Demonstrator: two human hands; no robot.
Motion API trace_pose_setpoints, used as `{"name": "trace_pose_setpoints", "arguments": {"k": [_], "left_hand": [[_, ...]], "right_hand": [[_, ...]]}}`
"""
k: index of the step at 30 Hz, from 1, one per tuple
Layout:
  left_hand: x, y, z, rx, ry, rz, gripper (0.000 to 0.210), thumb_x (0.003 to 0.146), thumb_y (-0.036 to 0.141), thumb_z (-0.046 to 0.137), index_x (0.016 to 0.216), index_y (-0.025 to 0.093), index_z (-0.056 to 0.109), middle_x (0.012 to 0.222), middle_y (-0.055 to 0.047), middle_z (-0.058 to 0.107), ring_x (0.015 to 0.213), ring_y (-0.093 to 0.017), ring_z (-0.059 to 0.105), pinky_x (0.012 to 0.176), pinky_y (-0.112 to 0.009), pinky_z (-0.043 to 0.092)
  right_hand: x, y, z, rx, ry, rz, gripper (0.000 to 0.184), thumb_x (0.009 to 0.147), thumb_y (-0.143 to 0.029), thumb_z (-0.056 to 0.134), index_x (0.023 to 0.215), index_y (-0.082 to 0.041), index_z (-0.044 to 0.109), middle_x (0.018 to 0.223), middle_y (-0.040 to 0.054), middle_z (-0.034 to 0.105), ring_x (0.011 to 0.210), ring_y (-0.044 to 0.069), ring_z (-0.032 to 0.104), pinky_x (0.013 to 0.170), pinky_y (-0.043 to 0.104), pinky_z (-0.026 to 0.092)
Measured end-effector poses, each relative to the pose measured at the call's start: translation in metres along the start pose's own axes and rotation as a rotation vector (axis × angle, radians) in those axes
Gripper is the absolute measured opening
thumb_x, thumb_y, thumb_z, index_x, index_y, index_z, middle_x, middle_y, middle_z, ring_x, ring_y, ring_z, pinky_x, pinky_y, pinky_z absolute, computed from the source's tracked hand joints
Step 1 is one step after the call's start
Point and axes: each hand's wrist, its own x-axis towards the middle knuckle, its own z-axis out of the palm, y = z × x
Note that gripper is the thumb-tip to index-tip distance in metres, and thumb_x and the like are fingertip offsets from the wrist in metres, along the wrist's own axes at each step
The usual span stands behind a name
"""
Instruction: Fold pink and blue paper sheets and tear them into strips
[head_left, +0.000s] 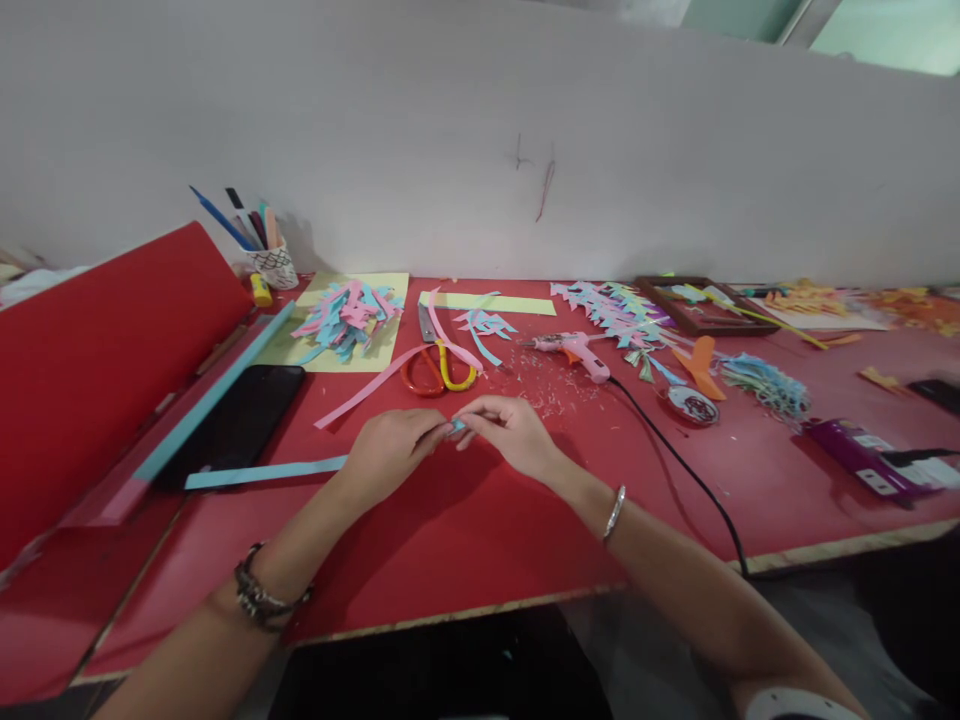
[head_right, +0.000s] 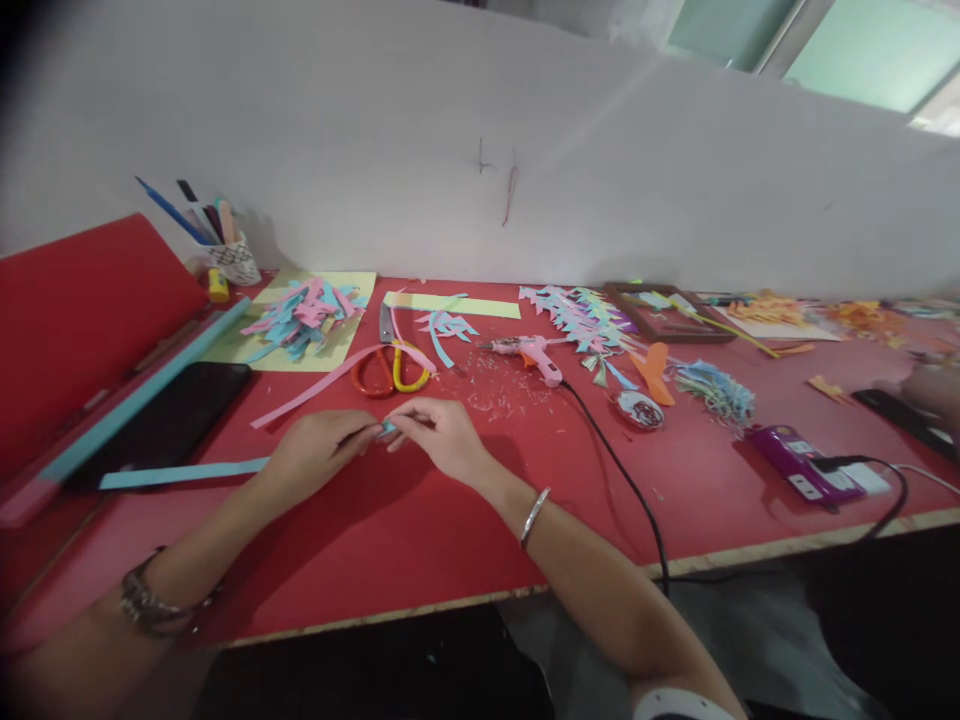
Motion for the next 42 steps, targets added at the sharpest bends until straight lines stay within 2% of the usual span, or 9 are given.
{"name": "trace_pose_setpoints", "arguments": {"k": [12, 19, 25, 29, 31, 38, 42], "left_hand": [[-0.0005, -0.0046, -0.0010, -0.070, -0.024, -0.027, 0.033, 0.085, 0.033, 0.031, 0.065, 0.018, 0.052, 0.057, 0.001, 0.055, 0.055, -0.011, 0.051, 0.051, -0.021, 0.029], [-0.0008, -0.0010, -0.0075, -0.038, -0.091, -0.075, 0.033, 0.085, 0.032, 0.029, 0.066, 0.018, 0.052, 0.047, 0.004, 0.047, 0.048, -0.011, 0.047, 0.048, -0.021, 0.026], [-0.0006, -0.0031, -0.0030, 0.086, -0.137, -0.013, 0.031, 0.086, 0.030, 0.030, 0.070, 0.017, 0.053, 0.058, 0.001, 0.056, 0.055, -0.013, 0.052, 0.049, -0.022, 0.026], [-0.0010, -0.0043, 0.0014, 0.161, -0.118, 0.047, 0.031, 0.087, 0.031, 0.029, 0.075, 0.017, 0.054, 0.064, -0.001, 0.060, 0.059, -0.014, 0.054, 0.051, -0.023, 0.027], [-0.0007, -0.0043, 0.0021, 0.169, -0.121, 0.048, 0.031, 0.087, 0.031, 0.028, 0.074, 0.017, 0.054, 0.063, -0.001, 0.060, 0.059, -0.014, 0.054, 0.051, -0.022, 0.027], [-0.0010, -0.0030, -0.0034, 0.027, -0.111, 0.012, 0.031, 0.086, 0.032, 0.030, 0.068, 0.018, 0.051, 0.062, 0.000, 0.059, 0.057, -0.013, 0.053, 0.050, -0.021, 0.028], [-0.0035, -0.0026, -0.0063, -0.069, -0.077, -0.005, 0.034, 0.084, 0.034, 0.032, 0.060, 0.018, 0.049, 0.051, 0.003, 0.054, 0.049, -0.010, 0.050, 0.048, -0.020, 0.027]], "right_hand": [[-0.0028, -0.0061, -0.0014, -0.062, 0.077, -0.019, 0.014, 0.077, -0.026, 0.048, 0.069, -0.016, 0.051, 0.056, -0.0028, 0.060, 0.046, 0.008, 0.059, 0.050, 0.020, 0.045], [-0.0015, -0.0027, -0.0022, -0.069, 0.016, -0.005, 0.015, 0.079, -0.026, 0.044, 0.068, -0.017, 0.047, 0.055, -0.0029, 0.058, 0.045, 0.007, 0.056, 0.050, 0.020, 0.044], [-0.0012, -0.0007, -0.0026, -0.165, -0.071, 0.016, 0.012, 0.078, -0.025, 0.046, 0.069, -0.018, 0.045, 0.054, -0.0049, 0.053, 0.046, 0.006, 0.052, 0.048, 0.018, 0.040], [-0.0027, -0.0030, -0.0021, -0.313, -0.124, -0.028, 0.026, 0.080, -0.029, 0.042, 0.058, -0.017, 0.045, 0.052, -0.0039, 0.050, 0.048, 0.006, 0.049, 0.050, 0.017, 0.038], [-0.0028, -0.0031, -0.0029, -0.335, -0.111, -0.042, 0.030, 0.081, -0.031, 0.041, 0.054, -0.017, 0.045, 0.050, -0.0040, 0.049, 0.047, 0.005, 0.047, 0.050, 0.017, 0.036], [-0.0035, -0.0045, -0.0052, -0.341, -0.008, -0.106, 0.035, 0.081, -0.035, 0.040, 0.052, -0.017, 0.043, 0.048, -0.0042, 0.046, 0.045, 0.005, 0.043, 0.048, 0.017, 0.034], [-0.0041, -0.0055, -0.0048, -0.333, -0.028, -0.102, 0.035, 0.081, -0.034, 0.038, 0.052, -0.017, 0.043, 0.047, -0.0047, 0.045, 0.043, 0.005, 0.042, 0.047, 0.017, 0.033]]}}
